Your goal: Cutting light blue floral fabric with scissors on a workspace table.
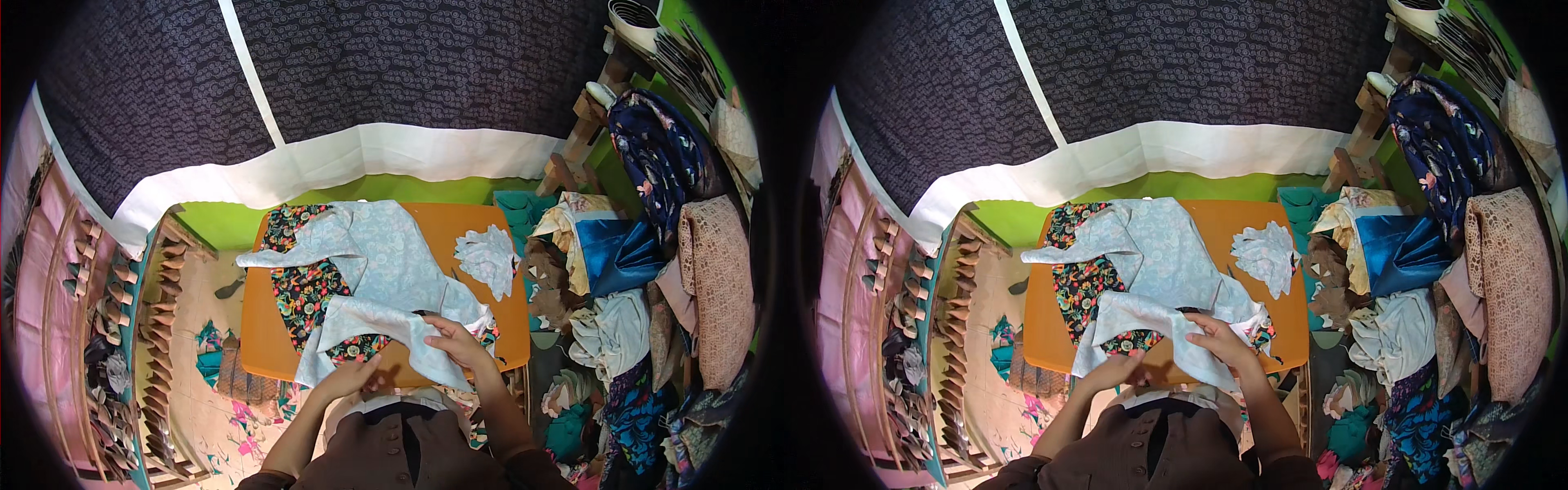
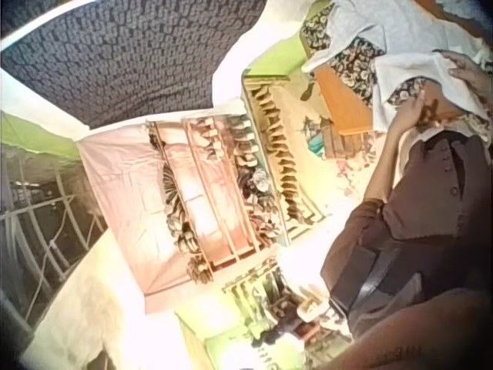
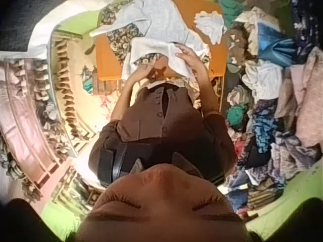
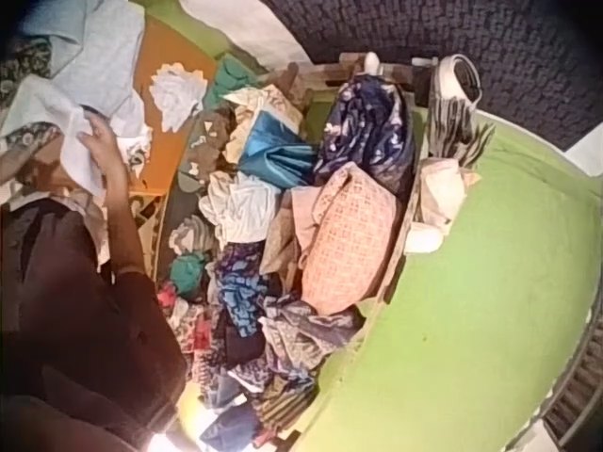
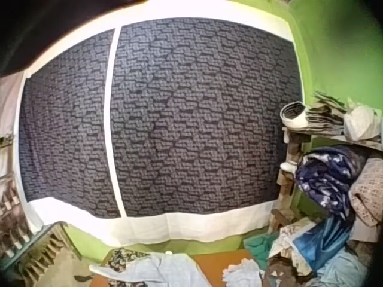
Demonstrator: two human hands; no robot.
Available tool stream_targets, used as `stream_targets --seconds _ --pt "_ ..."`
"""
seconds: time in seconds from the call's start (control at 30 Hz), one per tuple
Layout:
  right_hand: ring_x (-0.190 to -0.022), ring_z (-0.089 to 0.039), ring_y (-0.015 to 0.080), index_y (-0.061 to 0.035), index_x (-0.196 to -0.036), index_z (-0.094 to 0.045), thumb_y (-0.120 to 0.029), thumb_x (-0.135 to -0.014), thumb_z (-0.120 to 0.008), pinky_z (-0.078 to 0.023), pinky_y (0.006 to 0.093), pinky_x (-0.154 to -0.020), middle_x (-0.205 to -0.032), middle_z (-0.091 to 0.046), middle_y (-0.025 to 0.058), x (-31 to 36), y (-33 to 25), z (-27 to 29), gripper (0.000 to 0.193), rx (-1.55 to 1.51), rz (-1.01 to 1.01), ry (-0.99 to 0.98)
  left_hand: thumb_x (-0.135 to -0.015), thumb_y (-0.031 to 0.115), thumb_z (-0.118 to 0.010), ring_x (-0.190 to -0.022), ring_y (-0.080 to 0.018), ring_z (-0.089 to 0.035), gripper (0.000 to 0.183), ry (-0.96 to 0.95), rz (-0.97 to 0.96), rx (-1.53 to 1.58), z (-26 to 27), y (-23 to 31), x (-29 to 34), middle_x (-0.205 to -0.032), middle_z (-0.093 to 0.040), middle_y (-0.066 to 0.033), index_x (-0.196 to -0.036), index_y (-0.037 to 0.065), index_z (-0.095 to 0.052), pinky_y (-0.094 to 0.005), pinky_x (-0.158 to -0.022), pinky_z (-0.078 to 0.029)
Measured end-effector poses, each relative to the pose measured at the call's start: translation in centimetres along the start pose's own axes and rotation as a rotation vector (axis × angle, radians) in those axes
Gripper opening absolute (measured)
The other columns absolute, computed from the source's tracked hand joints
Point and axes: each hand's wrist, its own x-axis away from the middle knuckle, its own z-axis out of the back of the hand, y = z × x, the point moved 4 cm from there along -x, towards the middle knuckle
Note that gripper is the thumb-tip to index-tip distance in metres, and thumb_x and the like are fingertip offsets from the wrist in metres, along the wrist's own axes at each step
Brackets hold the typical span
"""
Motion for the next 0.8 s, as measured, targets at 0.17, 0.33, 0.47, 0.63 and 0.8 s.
stream_targets --seconds 0.17,0.33,0.47,0.63,0.8 --pt "-0.100 -0.050 0.0127 0.0013 -0.119 -0.042 0.007 -0.072 -0.048 -0.040 0.0255 -0.085 -0.111 -0.051 0.0072 2.2 1.4 1.3 0.047 -0.097 -0.118 -0.036 -0.084 0.058 -0.027 -0.101 -0.0203 -0.048 0.062 -0.224 0.051 0.957 -5.4 -1.1 -3.5 -0.108 -0.050 -0.0092 -0.116 0.008 -0.044 -0.0324 -0.085 -0.041" --pt "-0.100 -0.050 0.0141 0.0023 -0.122 -0.038 0.007 -0.067 -0.044 -0.036 0.0242 -0.087 -0.113 -0.050 0.0084 4.8 2.4 1.9 0.056 -0.035 -0.198 -0.059 -0.085 0.021 -0.048 -0.108 -0.0205 -0.046 0.032 0.081 -0.206 1.866 -6.0 -2.4 -5.2 -0.114 -0.051 -0.0060 -0.113 0.006 -0.045 -0.0364 -0.095 -0.034" --pt "-0.099 -0.050 0.0131 0.0010 -0.123 -0.038 0.004 -0.068 -0.042 -0.037 0.0228 -0.085 -0.112 -0.050 0.0073 6.2 5.4 3.3 0.055 -0.111 -0.380 -0.061 -0.086 0.020 -0.046 -0.108 -0.0243 -0.046 0.030 0.277 -0.228 1.787 -7.3 -3.7 -3.9 -0.114 -0.051 -0.0090 -0.111 0.005 -0.047 -0.0385 -0.094 -0.035" --pt "-0.103 -0.047 0.0132 0.0025 -0.124 -0.036 0.005 -0.068 -0.041 -0.036 0.0226 -0.085 -0.115 -0.048 0.0080 6.4 7.1 3.8 0.057 0.053 -0.350 -0.090 -0.085 0.020 -0.045 -0.104 -0.0247 -0.049 0.031 0.306 -0.272 1.801 -8.2 -3.7 -1.6 -0.112 -0.052 -0.0106 -0.110 0.003 -0.046 -0.0387 -0.094 -0.035" --pt "-0.104 -0.045 0.0124 0.0021 -0.123 -0.037 0.005 -0.068 -0.041 -0.036 0.0221 -0.085 -0.116 -0.047 0.0068 6.4 8.9 2.9 0.055 0.129 -0.321 -0.104 -0.084 0.017 -0.046 -0.104 -0.0245 -0.049 0.032 0.159 -0.277 1.907 -10.8 -3.9 -1.5 -0.112 -0.052 -0.0105 -0.112 0.002 -0.044 -0.0397 -0.092 -0.036"
